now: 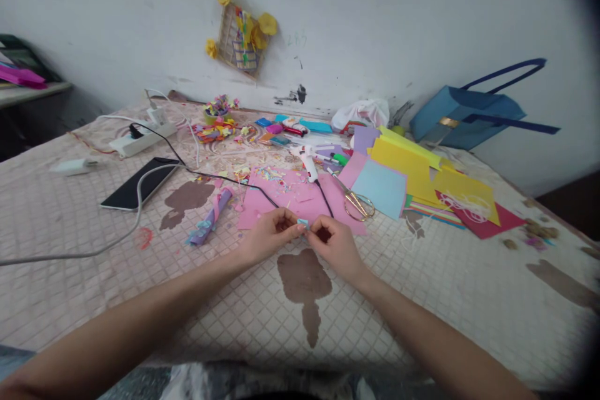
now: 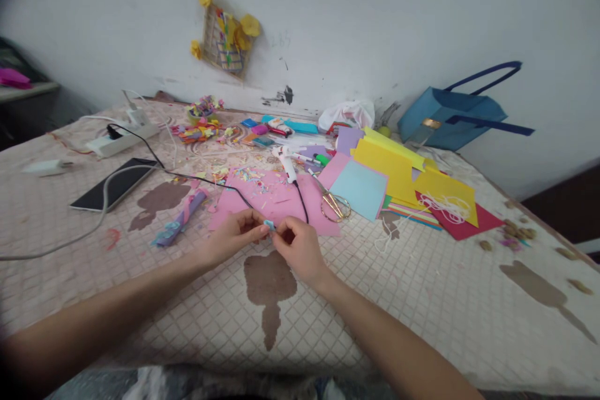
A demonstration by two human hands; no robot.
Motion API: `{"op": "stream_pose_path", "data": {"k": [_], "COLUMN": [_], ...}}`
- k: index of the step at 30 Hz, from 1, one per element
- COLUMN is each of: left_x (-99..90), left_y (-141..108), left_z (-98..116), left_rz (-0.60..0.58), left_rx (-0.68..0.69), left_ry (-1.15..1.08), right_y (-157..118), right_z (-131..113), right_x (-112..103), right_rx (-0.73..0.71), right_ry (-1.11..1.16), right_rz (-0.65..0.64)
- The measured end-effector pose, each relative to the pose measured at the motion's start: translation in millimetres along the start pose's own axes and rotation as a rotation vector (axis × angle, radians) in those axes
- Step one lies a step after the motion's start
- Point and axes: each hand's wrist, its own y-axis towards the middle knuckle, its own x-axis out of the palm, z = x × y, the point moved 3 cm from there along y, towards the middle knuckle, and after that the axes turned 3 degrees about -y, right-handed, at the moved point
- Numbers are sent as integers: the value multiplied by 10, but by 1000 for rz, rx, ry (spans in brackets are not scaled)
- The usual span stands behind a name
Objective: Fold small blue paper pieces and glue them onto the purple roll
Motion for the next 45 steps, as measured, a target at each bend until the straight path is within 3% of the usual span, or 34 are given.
{"op": "stream_pose_path", "data": {"k": [7, 14, 23, 28, 33, 45], "left_x": [-5, -21, -56, -31, -51, -60], "left_y": [20, 20, 7, -19, -8, -33], "left_z": [-71, -30, 13, 81, 100, 167], "left_rz": [-11, -15, 60, 42, 82, 111], "left_rx": [-99, -111, 122, 182, 171, 147], "left_ry": [-132, -162, -8, 239, 196, 165], "right_y": [-5, 43, 74, 71, 80, 35], "right_z": [2, 66, 135, 136, 121, 24], "right_x": [2, -16, -4, -18, -59, -118], "right_rx": [-6, 73, 158, 102, 68, -232], "right_ry": [30, 169, 417, 430, 409, 130], "right_rz": [-44, -77, -55, -43, -34, 92]}}
